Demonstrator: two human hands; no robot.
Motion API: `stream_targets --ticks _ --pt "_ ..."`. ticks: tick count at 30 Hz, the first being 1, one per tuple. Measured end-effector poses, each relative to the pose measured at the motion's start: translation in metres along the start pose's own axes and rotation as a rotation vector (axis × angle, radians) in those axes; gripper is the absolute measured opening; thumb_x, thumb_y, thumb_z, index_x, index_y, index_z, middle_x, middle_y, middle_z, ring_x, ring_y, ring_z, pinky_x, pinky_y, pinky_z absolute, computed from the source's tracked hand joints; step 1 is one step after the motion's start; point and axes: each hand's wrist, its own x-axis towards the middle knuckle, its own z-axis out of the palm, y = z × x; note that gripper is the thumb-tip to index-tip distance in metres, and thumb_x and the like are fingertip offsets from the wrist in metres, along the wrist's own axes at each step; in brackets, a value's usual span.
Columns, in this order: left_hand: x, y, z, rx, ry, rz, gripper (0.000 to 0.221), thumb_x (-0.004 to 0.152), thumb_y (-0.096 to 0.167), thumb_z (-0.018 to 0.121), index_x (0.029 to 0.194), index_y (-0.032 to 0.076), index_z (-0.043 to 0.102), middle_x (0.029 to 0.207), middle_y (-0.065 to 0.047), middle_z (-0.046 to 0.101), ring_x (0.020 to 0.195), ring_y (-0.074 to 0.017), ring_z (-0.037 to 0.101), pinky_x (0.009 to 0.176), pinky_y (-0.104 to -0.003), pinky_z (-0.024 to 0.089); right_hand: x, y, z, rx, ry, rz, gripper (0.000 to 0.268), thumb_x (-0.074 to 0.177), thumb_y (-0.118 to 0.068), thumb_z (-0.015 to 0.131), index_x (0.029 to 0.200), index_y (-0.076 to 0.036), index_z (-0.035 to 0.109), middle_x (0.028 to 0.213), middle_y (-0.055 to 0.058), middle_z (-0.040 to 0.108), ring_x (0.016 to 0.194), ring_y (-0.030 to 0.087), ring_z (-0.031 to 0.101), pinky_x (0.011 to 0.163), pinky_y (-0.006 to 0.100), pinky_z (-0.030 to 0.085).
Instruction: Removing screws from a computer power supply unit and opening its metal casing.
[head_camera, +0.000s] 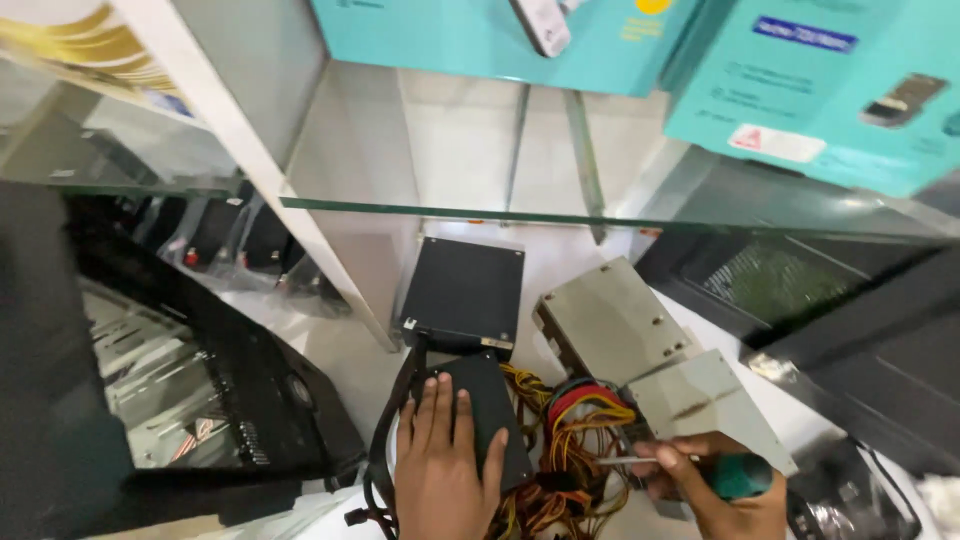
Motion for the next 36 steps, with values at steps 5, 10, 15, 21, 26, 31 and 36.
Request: stream_targets --ticks 5,10,15,21,26,31,36 --pt "0.01 0.028 -0.026 -0.165 0.176 0.051 0.049 0.095 0.047 0.06 0.112 0.003 0.074 0.132 -0.02 0.065 0.131 -0.0373 0.056 0.115 -0.061 0.036 -0.008 -0.009 0.008 -0.359 -0.019 -0.063 0.01 0.079 0.0 0.082 0.081 0.01 0.08 0.084 0.024 0.089 0.063 0.037 0.085 0.065 0.042 0.074" --pt "0.01 0.06 -0.043 -0.73 0.047 0.3 0.032 0.103 0.028 0.058 0.115 0.003 0.075 0.115 -0.014 0.073 0.111 -0.0309 0.068 0.093 -0.05 0.05 -0.023 0.001 0.02 -0.274 -0.02 -0.105 0.01 0.07 0.004 0.086 0.078 0.009 0.083 0.082 0.022 0.092 0.078 0.031 0.09 0.077 0.037 0.075" --pt "0.002 0.087 -0.021 -0.943 0.174 0.139 0.025 0.1 0.025 0.062 0.09 0.013 0.082 0.074 -0.008 0.074 0.057 -0.0195 0.068 0.05 -0.033 0.057 -0.024 0.014 0.033 -0.113 -0.065 -0.601 0.01 0.069 -0.006 0.083 0.073 -0.002 0.075 0.068 0.015 0.082 0.059 0.022 0.083 0.062 0.031 0.072" --pt "0.005 0.057 -0.016 -1.072 -0.098 -0.062 0.028 0.097 0.031 0.067 0.112 0.012 0.08 0.087 -0.009 0.079 0.073 -0.025 0.077 0.063 -0.044 0.066 0.003 0.007 0.007 -0.112 -0.078 0.013 0.038 0.079 -0.008 0.077 0.115 0.005 0.079 0.085 0.021 0.069 0.071 0.032 0.059 0.064 0.044 0.042" --pt "0.015 0.045 -0.026 -1.043 -0.2 -0.238 0.029 0.096 0.024 0.068 0.121 0.018 0.08 0.084 -0.002 0.073 0.063 -0.0155 0.065 0.056 -0.042 0.048 0.027 0.016 -0.01 -0.165 -0.281 -0.483 0.041 0.091 -0.032 0.061 0.106 0.003 0.076 0.09 0.014 0.059 0.078 0.026 0.059 0.072 0.041 0.045" --pt "0.022 0.046 -0.042 -1.202 -0.028 -0.261 0.014 0.09 0.011 0.073 0.099 0.006 0.083 0.085 -0.009 0.08 0.075 -0.0211 0.077 0.063 -0.038 0.06 0.027 -0.016 -0.009 -0.356 -0.349 -0.463 0.045 0.085 -0.036 0.069 0.106 0.002 0.079 0.066 0.009 0.059 0.061 0.021 0.057 0.062 0.036 0.043" --pt "0.019 0.045 -0.043 -1.253 -0.059 -0.453 0.016 0.087 0.019 0.076 0.094 0.007 0.085 0.085 -0.009 0.08 0.076 -0.022 0.08 0.065 -0.038 0.067 0.028 -0.048 0.031 -0.342 -0.245 -0.569 0.02 0.078 -0.016 0.083 0.095 -0.006 0.077 0.098 0.008 0.076 0.098 0.021 0.073 0.093 0.035 0.06"
